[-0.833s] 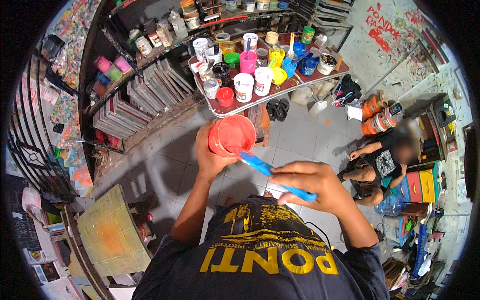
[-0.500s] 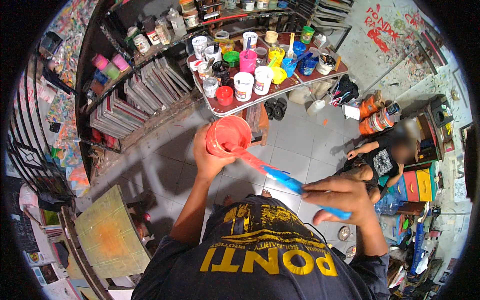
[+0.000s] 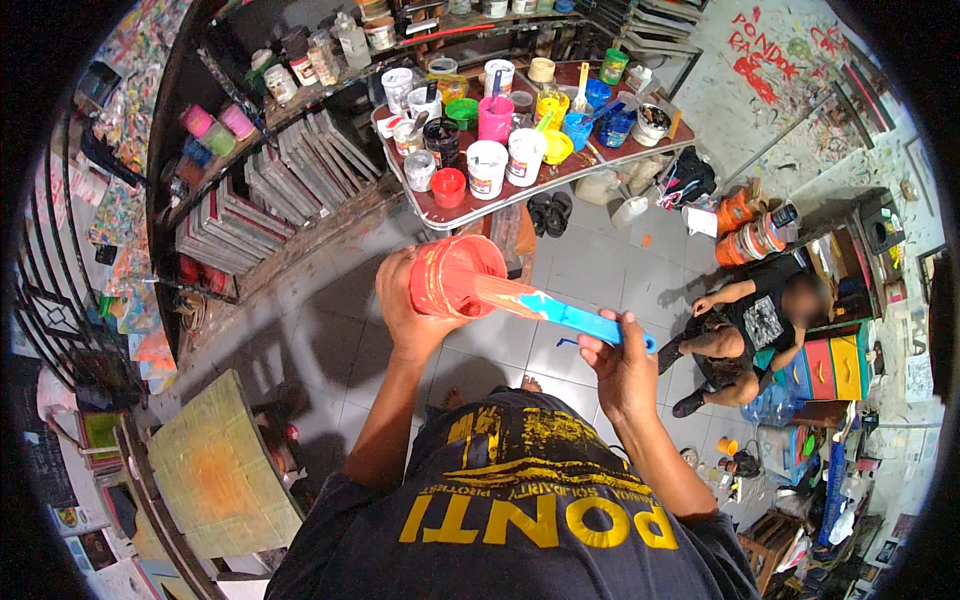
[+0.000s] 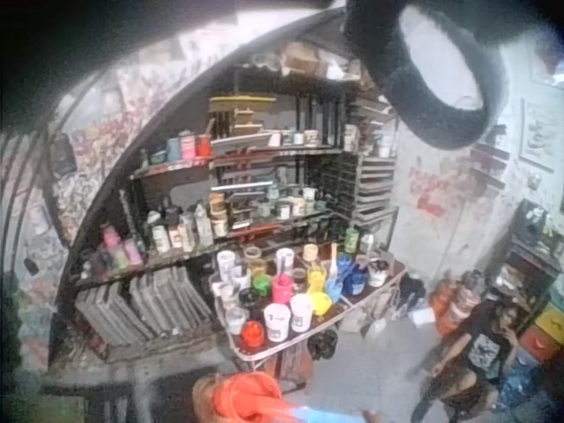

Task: The person retrieves a red paint container and a blue spatula, then walks to a workbench. They scoop red paint into a red cup and stir it with the spatula. The person continues mixing the paint in the cup while moving around the room.

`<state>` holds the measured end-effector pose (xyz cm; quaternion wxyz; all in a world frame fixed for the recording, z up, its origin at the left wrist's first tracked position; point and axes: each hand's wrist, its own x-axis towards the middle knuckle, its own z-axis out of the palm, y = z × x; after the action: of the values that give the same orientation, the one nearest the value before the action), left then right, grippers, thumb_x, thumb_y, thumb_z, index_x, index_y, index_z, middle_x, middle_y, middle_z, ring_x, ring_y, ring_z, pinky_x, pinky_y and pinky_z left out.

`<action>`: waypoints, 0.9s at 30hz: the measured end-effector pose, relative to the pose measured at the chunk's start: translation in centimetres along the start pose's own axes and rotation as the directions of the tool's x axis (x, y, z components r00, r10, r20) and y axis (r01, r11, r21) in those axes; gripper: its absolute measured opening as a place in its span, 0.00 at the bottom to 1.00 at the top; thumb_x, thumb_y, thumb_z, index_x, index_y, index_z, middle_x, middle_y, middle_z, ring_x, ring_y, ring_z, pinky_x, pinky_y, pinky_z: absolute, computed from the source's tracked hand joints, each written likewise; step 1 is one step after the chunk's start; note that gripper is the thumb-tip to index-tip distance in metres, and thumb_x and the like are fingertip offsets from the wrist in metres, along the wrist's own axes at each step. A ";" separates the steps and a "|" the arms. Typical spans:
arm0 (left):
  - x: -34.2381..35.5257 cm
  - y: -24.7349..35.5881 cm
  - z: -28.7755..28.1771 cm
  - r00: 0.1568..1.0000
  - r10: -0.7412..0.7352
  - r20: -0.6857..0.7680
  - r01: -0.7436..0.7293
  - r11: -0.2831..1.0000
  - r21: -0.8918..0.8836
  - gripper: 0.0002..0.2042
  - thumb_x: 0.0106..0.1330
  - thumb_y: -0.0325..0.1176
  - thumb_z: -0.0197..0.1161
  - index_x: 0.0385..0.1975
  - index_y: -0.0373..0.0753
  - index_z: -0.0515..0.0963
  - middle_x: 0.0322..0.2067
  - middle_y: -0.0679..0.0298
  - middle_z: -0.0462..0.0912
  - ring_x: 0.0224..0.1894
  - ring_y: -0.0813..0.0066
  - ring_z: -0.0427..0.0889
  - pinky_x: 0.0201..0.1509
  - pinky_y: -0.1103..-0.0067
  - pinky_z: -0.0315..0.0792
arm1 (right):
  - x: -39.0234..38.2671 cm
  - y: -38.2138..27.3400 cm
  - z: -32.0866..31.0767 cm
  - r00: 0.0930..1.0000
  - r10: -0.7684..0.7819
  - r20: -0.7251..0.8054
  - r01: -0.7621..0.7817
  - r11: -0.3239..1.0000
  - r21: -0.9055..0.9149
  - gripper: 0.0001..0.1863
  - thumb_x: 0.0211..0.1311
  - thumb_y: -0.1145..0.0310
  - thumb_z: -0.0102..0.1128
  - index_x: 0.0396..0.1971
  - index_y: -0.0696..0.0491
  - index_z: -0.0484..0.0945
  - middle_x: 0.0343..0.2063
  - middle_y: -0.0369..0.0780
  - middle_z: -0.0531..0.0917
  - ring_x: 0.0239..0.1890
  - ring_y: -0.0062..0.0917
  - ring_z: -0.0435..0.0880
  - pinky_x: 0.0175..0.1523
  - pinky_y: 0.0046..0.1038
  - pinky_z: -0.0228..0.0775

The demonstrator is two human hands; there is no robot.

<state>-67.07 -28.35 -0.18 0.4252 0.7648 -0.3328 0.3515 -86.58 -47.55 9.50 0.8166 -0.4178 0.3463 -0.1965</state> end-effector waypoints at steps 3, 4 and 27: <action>-0.1 -0.2 -0.4 1.000 0.002 0.029 -0.002 1.000 -0.012 0.53 0.25 0.49 0.87 0.57 0.37 0.67 0.53 0.51 0.74 0.56 0.47 0.73 0.61 0.56 0.66 | -0.6 -0.3 -1.4 0.998 0.010 -0.054 -0.010 1.000 0.001 0.21 0.72 0.54 0.54 0.47 0.59 0.75 0.32 0.41 0.84 0.31 0.27 0.88 0.37 0.24 0.82; -0.3 -0.2 -0.3 0.999 -0.002 0.035 0.002 1.000 -0.013 0.53 0.25 0.49 0.87 0.57 0.37 0.67 0.53 0.51 0.74 0.56 0.47 0.73 0.61 0.56 0.66 | -0.7 -0.5 -1.9 0.998 0.010 -0.062 -0.010 1.000 -0.002 0.21 0.72 0.54 0.54 0.46 0.58 0.75 0.32 0.41 0.84 0.31 0.27 0.88 0.37 0.24 0.82; -1.6 1.3 2.0 0.909 -0.412 0.052 0.412 0.876 -0.250 0.52 0.24 0.37 0.88 0.58 0.35 0.69 0.53 0.55 0.76 0.56 0.59 0.76 0.63 0.66 0.68 | 0.2 -2.4 -1.7 0.995 -0.007 -0.104 0.012 0.998 0.056 0.20 0.72 0.54 0.54 0.45 0.59 0.75 0.34 0.42 0.84 0.31 0.28 0.87 0.35 0.25 0.81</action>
<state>-68.48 -30.32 -1.77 0.5854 0.7564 -0.2043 0.2082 -87.75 -49.94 10.68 0.8081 -0.3855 0.3806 -0.2315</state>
